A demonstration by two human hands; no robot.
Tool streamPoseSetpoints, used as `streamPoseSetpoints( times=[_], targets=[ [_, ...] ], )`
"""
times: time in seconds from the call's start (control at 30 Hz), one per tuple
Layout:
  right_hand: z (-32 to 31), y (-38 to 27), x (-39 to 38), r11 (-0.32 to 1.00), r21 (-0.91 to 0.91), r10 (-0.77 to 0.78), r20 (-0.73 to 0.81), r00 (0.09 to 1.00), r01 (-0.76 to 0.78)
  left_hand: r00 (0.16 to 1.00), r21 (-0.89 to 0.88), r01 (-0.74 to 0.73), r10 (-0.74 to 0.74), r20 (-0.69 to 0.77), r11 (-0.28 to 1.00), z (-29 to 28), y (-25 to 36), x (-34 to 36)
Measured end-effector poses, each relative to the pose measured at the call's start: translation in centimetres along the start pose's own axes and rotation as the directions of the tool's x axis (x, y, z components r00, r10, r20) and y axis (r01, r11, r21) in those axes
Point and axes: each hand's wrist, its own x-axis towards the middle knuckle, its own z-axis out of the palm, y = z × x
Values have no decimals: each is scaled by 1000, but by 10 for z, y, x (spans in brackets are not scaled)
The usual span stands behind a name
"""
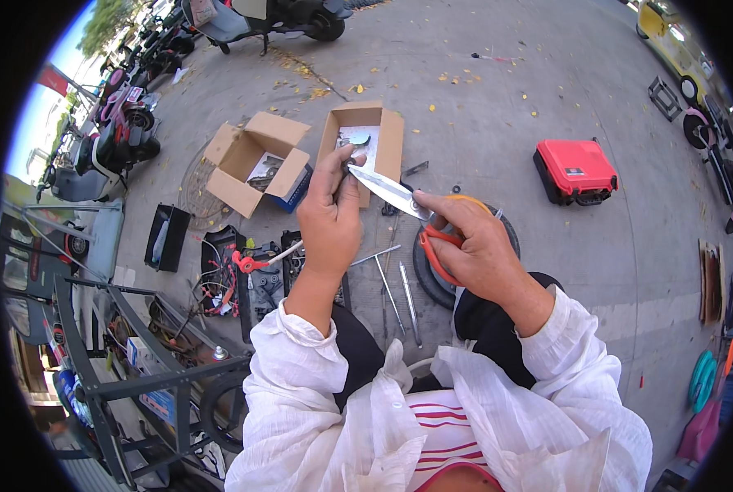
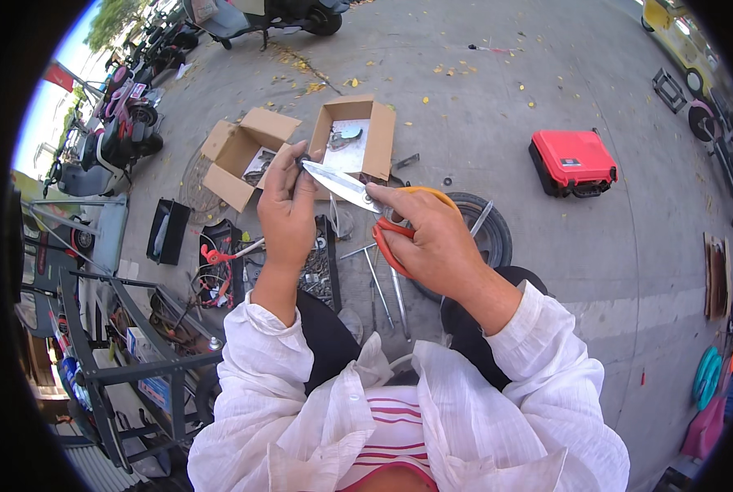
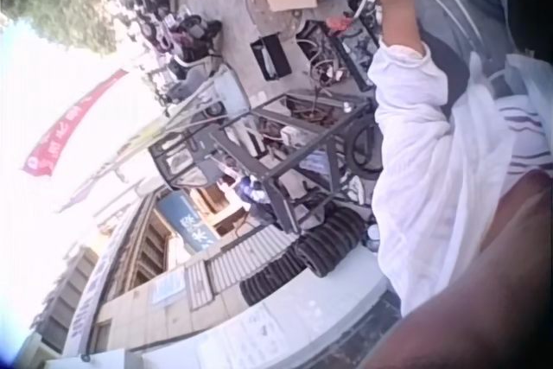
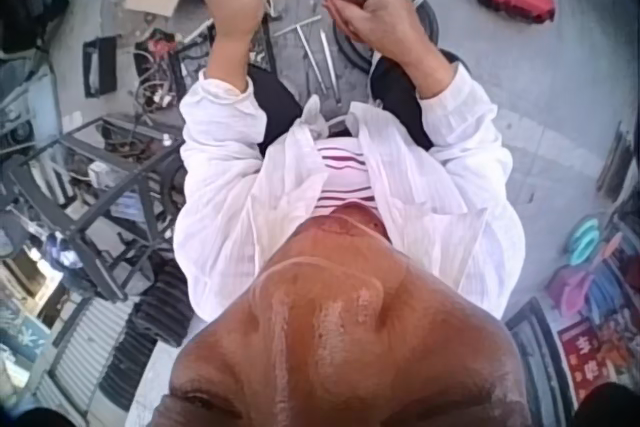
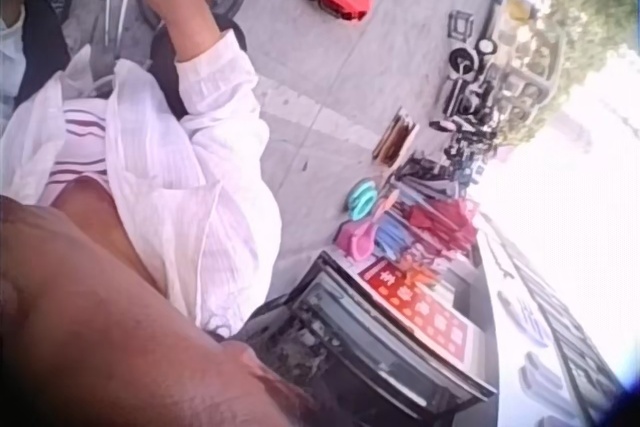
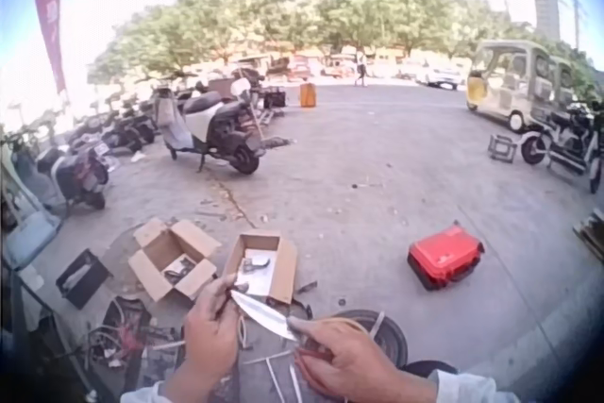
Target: The person sits on the ground and uses a metal bar to pry a tire off a wheel rim. They then handle a small electrical component with wires and use scissors to cut the wire insulation.
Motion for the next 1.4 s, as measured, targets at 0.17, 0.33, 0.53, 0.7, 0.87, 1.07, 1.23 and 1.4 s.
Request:
streamPoseSetpoints(
  times=[0.17, 0.33, 0.53, 0.7, 0.87, 1.07, 1.23, 1.4],
  targets=[
    [-2, 1, -3, 1000, -24, -6, -3, 1000, 6, 979, -292, 199, -175, 105, 935, -2, 1, 3],
    [-4, 4, -3, 999, -39, 1, 31, 1000, 0, 963, -484, 269, -220, 156, 833, -2, -1, 4],
    [-5, 3, -2, 1000, 5, -12, 16, 1000, 12, 965, -618, 263, -201, 170, 740, -1, 4, 5],
    [-3, 1, -2, 999, -32, -32, 10, 999, 33, 941, -704, 335, -263, 215, 626, -7, -7, 6],
    [-2, 2, -4, 998, -61, -25, -14, 1000, 24, 905, -766, 389, -366, 215, 511, -12, -11, 9],
    [-4, 1, -3, 1000, -26, -2, 17, 1000, 2, 875, -807, 464, -334, 351, 366, -12, -16, 6],
    [-4, 2, -3, 999, -9, -46, -13, 999, 46, 863, -810, 484, -334, 379, 331, -13, -19, 6],
    [-5, 4, -3, 999, -3, -53, -21, 998, 53, 855, -816, 497, -330, 401, 296, -10, -18, 6]
  ],
)
